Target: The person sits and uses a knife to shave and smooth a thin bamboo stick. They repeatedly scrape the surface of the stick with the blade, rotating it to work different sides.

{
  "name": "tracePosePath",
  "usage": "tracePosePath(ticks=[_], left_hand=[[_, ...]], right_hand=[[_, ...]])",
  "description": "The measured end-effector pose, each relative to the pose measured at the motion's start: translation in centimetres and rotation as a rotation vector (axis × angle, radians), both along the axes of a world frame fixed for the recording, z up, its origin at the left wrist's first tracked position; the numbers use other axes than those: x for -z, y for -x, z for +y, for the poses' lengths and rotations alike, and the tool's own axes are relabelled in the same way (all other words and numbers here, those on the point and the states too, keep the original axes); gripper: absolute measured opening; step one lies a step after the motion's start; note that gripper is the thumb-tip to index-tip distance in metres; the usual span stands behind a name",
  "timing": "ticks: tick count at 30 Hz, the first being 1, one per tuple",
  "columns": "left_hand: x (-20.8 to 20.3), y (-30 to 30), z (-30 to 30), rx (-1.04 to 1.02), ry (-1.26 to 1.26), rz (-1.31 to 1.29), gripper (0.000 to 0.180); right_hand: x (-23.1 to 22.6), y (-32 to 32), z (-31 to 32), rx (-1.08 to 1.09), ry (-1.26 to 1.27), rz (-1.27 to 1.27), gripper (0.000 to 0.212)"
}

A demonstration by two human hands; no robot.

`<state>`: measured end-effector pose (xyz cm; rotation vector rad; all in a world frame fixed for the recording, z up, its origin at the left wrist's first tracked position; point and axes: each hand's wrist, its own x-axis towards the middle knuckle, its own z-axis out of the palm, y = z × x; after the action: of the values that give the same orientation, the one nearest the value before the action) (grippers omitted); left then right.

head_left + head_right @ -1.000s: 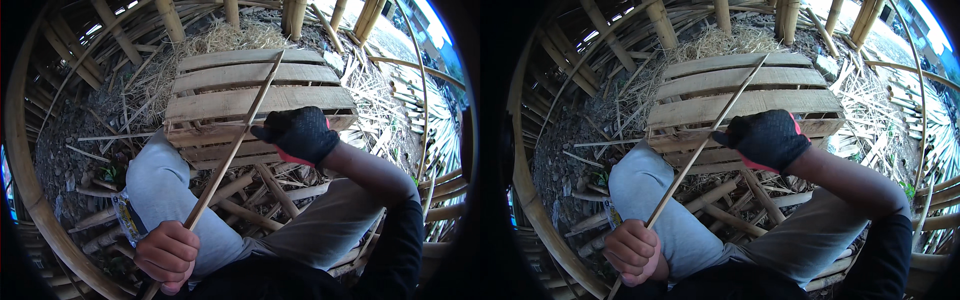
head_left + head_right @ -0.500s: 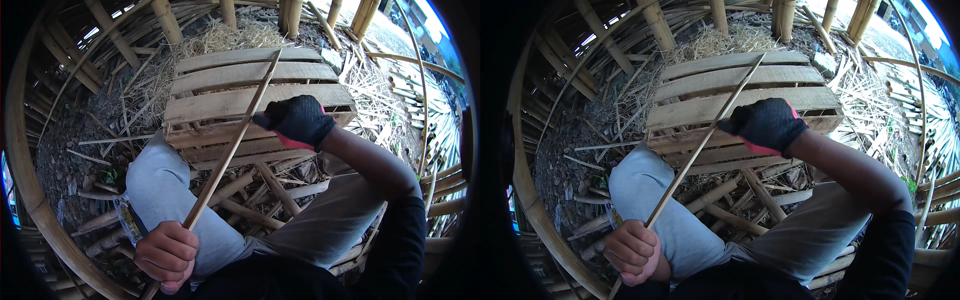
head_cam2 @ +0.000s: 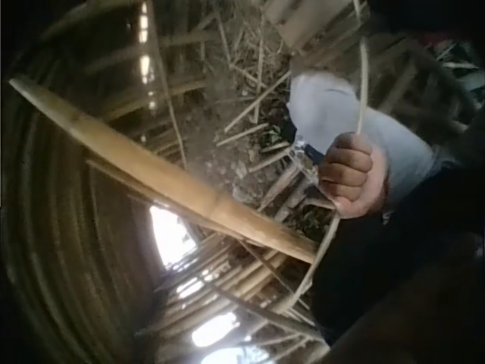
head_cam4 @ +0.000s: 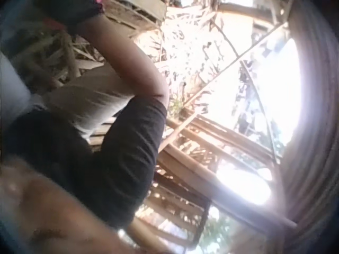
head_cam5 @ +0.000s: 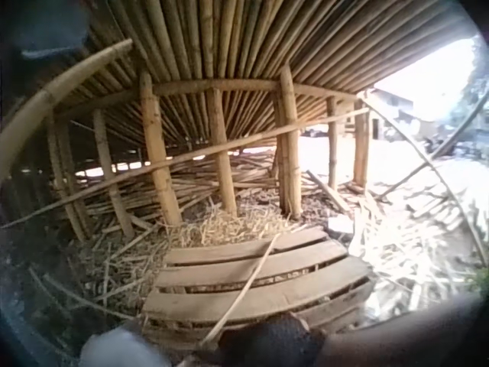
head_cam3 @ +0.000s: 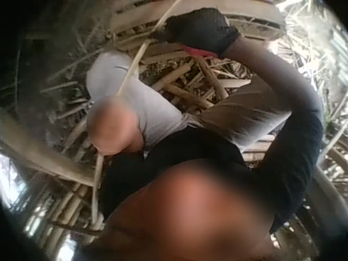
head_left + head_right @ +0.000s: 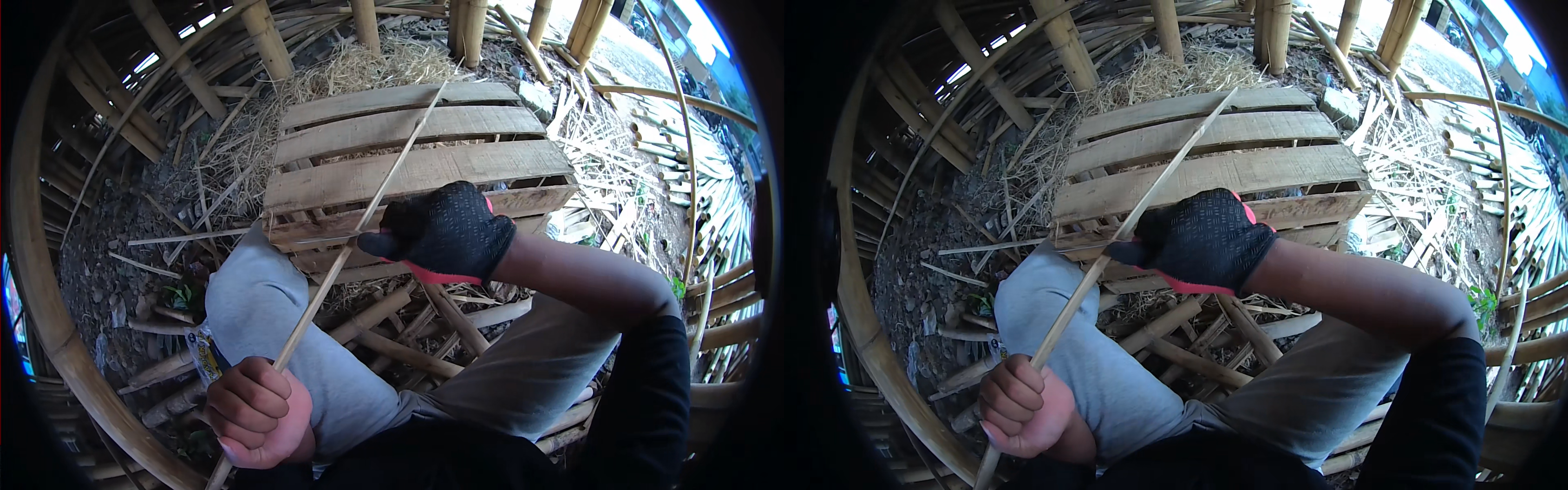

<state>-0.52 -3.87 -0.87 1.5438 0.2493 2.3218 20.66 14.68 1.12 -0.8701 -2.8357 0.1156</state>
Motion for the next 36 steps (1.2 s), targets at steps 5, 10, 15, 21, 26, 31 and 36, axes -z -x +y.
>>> tracePosePath(ticks=[5, 10, 15, 21, 26, 31, 36], left_hand=[[0.3, 0.3, -0.1, -0.005, 0.034, 0.016, 0.055], [0.1, 0.1, -0.6, 0.033, 0.031, 0.018, 0.055], [0.3, 0.9, -0.3, 0.011, 0.045, -0.023, 0.056], [0.3, 1.0, -0.4, 0.044, 0.087, -0.047, 0.056], [0.2, 1.5, -0.5, 0.024, 0.083, -0.057, 0.057], [0.3, 1.8, -0.1, 0.049, 0.101, -0.104, 0.058], [0.2, 2.3, -0.4, 0.051, 0.105, -0.048, 0.057]], right_hand=[[2.1, -1.7, 5.7, 0.021, -0.149, 0.035, 0.037], [-1.0, 0.1, 3.4, 0.143, 0.023, -0.103, 0.037], [1.3, -1.6, 7.3, 0.130, -0.113, -0.218, 0.038], [1.2, -2.5, 9.3, 0.291, -0.062, -0.179, 0.040], [-0.6, -1.0, 6.6, 0.120, -0.081, -0.295, 0.036], [1.1, -2.4, 9.4, 0.176, -0.121, -0.231, 0.038], [1.6, -1.5, 9.2, 0.202, -0.122, -0.227, 0.038]])
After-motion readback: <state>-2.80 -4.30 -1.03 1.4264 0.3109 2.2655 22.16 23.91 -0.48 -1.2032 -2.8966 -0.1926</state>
